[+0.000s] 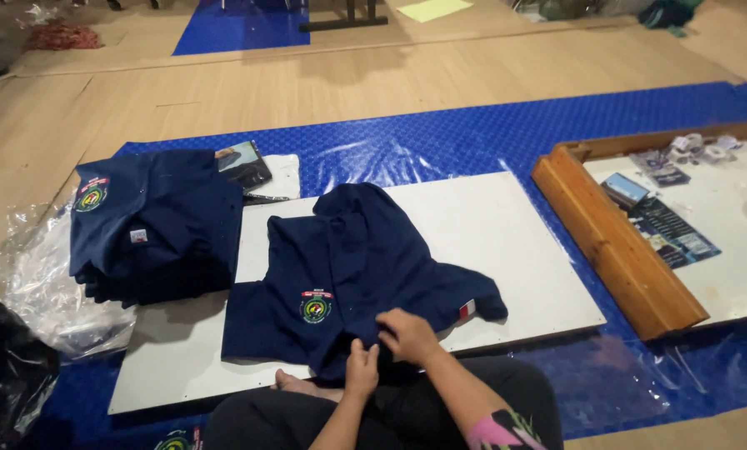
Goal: The person folds several shirts one by one on a white board placed on the floor, smoothing the fabric and aligning the collars and sleeves.
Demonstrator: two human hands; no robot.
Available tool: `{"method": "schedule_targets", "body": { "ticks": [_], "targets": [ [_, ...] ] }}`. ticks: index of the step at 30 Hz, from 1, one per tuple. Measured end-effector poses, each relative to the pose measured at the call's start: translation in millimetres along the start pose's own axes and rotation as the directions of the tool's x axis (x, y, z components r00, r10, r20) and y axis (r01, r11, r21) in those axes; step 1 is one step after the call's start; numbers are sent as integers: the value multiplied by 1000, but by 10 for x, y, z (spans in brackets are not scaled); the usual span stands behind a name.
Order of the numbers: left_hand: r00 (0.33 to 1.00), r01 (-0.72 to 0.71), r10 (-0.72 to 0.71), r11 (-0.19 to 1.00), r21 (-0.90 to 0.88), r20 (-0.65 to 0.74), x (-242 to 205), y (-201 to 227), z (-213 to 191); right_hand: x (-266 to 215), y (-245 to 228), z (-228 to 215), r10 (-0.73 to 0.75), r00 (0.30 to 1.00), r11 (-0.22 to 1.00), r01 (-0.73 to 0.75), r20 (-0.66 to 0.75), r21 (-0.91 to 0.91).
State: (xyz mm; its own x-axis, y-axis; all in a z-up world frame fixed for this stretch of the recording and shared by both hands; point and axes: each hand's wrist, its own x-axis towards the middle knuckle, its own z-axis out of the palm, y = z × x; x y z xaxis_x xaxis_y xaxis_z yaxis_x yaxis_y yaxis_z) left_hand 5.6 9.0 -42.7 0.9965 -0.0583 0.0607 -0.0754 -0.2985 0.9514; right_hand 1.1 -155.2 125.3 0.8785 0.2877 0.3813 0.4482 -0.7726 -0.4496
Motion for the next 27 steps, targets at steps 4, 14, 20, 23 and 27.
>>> {"method": "schedule_targets", "body": {
  "ticks": [4,14,20,23,27],
  "targets": [
    [988,136,-135,991,7,-80,112,84,-54,-5,-152,-76,-277,961,959,275,11,68],
    [935,347,-353,929,-128,-28,76,254,-153,-131,-39,319,-212,911,859,347,355,-376],
    [974,220,-220,975,20,55,153,135,-44,-57,47,251,-251,937,813,339,242,-474],
    [974,211,-210,978,6,87,51,405,-145,-78,141,340,-298,941,830,338,159,-445],
    [942,187,-239,957,223,237,-2,613,-202,-147,331,486,-303,949,879,314,89,-360]
  ]
}}
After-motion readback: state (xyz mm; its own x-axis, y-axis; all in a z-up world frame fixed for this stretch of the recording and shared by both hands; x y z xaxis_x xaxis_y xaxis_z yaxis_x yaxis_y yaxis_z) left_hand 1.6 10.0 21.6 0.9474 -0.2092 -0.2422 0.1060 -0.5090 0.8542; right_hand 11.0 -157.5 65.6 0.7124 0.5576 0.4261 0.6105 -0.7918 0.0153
